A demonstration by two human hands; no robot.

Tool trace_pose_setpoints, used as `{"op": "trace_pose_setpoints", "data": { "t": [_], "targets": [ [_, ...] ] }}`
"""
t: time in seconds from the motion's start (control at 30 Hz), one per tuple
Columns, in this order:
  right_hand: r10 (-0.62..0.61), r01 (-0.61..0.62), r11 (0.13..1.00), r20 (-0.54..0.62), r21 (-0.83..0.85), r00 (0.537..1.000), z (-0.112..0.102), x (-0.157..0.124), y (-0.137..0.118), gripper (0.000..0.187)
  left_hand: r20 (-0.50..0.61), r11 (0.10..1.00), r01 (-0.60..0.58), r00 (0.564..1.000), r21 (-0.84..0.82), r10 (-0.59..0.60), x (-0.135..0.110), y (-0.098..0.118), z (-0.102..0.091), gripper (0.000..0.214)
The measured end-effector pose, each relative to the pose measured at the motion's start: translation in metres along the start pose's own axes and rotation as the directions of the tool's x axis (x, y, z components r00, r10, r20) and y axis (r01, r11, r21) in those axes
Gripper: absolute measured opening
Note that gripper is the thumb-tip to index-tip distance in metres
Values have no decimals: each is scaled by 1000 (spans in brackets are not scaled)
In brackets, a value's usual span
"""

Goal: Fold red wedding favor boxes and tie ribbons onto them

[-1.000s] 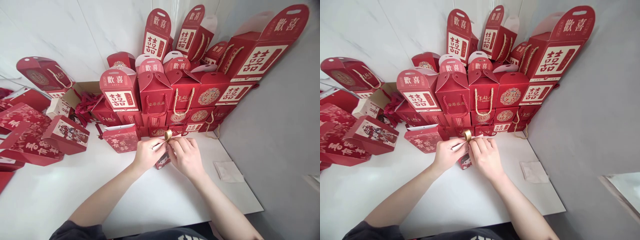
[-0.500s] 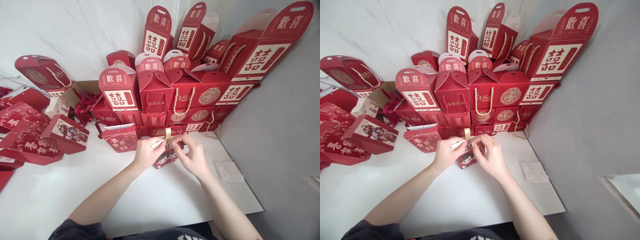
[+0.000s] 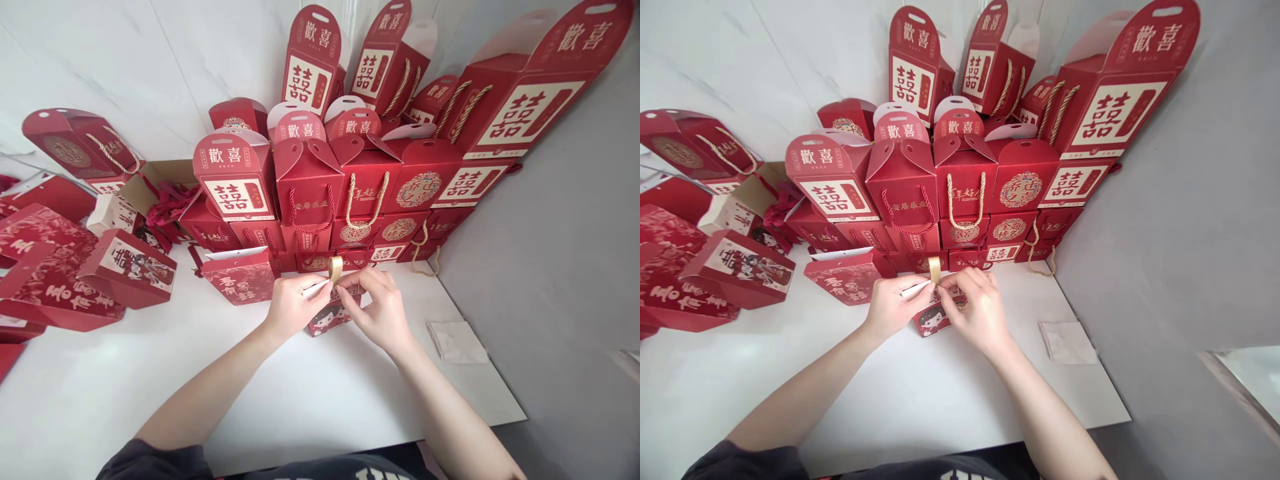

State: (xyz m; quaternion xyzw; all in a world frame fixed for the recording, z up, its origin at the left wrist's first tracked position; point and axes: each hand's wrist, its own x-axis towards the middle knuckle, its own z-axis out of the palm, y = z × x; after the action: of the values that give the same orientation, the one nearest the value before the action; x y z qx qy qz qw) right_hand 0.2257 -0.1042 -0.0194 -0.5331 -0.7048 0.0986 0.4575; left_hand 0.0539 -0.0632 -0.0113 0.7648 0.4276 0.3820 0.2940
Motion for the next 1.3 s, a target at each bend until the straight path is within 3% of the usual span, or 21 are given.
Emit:
{"op": "trace_pose_setpoints", "data": {
  "t": [0.27, 0.37, 0.5, 0.67, 0.9, 1.03, 1.17, 1.3],
  "targets": [
    [57, -60, 998, -67, -33, 996, -5, 4, 10, 12, 34, 1000, 1, 999, -2, -1, 6, -2, -6, 19],
    [66, -62, 997, -78, 54, 995, -7, 6, 14, 13, 56, 1000, 28, 998, 5, -29, 7, -2, -9, 19],
    [134, -126, 966, -19, 227, 991, -3, 6, 15, 24, 112, 999, 31, 993, -37, -27, 8, -3, -11, 20],
    [207, -227, 926, 98, 301, 973, 2, 4, 19, 25, 144, 997, 49, 989, -67, -39, 9, -5, -11, 20],
    [153, -161, 943, 51, 292, 987, 6, 1, 20, 15, 185, 993, 49, 982, -108, -29, 10, -10, -11, 21],
    [169, -190, 919, 89, 346, 982, 7, 0, 18, 15, 203, 992, 31, 979, -123, -5, 11, -12, -13, 23],
    [145, -163, 932, 81, 322, 986, 6, 1, 17, 13, 274, 997, -3, 961, -81, 25, 12, -7, -18, 24],
    [68, -83, 960, 65, 268, 996, 4, 1, 15, 10, 210, 999, -25, 977, -44, 34, 10, 1, -19, 25]
  ]
}}
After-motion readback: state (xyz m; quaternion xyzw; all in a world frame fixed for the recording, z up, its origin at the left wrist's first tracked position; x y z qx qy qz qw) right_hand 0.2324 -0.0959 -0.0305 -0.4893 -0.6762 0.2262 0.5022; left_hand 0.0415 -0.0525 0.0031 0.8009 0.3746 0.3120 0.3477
